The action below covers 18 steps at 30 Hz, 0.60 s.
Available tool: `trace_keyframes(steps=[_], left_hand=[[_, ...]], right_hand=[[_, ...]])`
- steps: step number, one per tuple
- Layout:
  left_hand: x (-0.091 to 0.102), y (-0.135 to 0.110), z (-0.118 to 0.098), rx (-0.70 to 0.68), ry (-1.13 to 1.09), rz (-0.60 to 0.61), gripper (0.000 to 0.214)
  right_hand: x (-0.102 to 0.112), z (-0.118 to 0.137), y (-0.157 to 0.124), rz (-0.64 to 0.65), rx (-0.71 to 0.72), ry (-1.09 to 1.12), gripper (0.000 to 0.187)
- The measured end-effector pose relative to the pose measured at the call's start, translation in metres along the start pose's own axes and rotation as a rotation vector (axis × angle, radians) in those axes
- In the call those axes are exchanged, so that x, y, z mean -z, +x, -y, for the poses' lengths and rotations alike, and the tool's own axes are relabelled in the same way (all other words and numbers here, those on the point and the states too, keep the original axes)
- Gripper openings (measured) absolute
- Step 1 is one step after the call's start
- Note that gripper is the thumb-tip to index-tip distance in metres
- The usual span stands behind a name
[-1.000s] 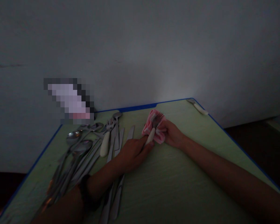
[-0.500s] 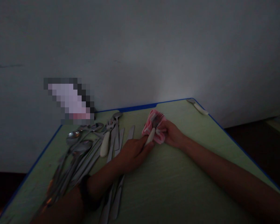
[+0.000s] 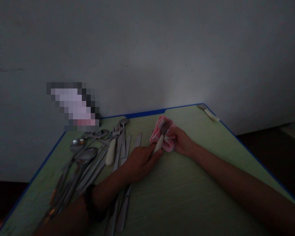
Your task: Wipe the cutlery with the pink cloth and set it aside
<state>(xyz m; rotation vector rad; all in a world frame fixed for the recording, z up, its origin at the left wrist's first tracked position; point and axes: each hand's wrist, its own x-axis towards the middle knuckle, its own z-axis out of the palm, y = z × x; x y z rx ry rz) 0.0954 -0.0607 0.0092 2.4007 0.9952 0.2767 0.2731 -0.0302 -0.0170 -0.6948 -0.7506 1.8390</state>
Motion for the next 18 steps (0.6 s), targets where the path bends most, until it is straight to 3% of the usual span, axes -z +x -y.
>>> trace_keyframes(steps=[18], left_hand=[[0.0002, 0.0002, -0.0011, 0.012, -0.007, -0.001, 0.035]], right_hand=[[-0.0045, 0.0024, -0.0013, -0.058, -0.018, 0.019, 0.012]])
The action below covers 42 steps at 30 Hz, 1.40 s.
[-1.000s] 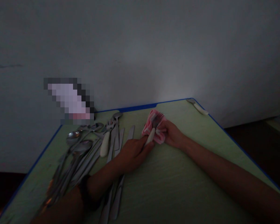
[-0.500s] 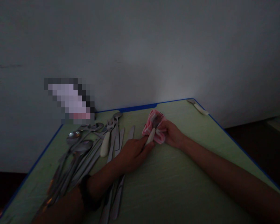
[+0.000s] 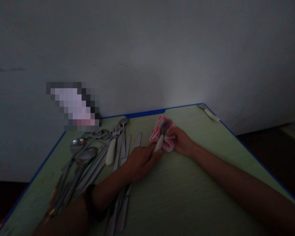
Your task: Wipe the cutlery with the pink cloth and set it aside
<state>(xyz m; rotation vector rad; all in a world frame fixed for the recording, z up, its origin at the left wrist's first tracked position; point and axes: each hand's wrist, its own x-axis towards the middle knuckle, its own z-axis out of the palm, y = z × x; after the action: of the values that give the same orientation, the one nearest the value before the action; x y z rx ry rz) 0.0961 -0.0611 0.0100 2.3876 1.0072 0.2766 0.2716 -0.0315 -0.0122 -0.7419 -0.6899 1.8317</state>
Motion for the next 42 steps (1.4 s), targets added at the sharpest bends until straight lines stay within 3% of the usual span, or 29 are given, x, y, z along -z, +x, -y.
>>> trace_keyframes(steps=[25, 35, 42], left_hand=[[0.0004, 0.0004, 0.0013, 0.006, 0.007, 0.008, 0.037], [-0.0003, 0.0001, 0.0007, 0.005, 0.013, 0.0, 0.037], [-0.0002, 0.0005, 0.001, 0.0, 0.01, 0.006, 0.037]], right_hand=[[0.0023, -0.0009, 0.0008, 0.032, 0.008, -0.02, 0.01], [0.0015, -0.0003, 0.0008, -0.026, 0.0, -0.003, 0.007], [0.0012, -0.0007, 0.0006, 0.019, 0.012, -0.013, 0.009]])
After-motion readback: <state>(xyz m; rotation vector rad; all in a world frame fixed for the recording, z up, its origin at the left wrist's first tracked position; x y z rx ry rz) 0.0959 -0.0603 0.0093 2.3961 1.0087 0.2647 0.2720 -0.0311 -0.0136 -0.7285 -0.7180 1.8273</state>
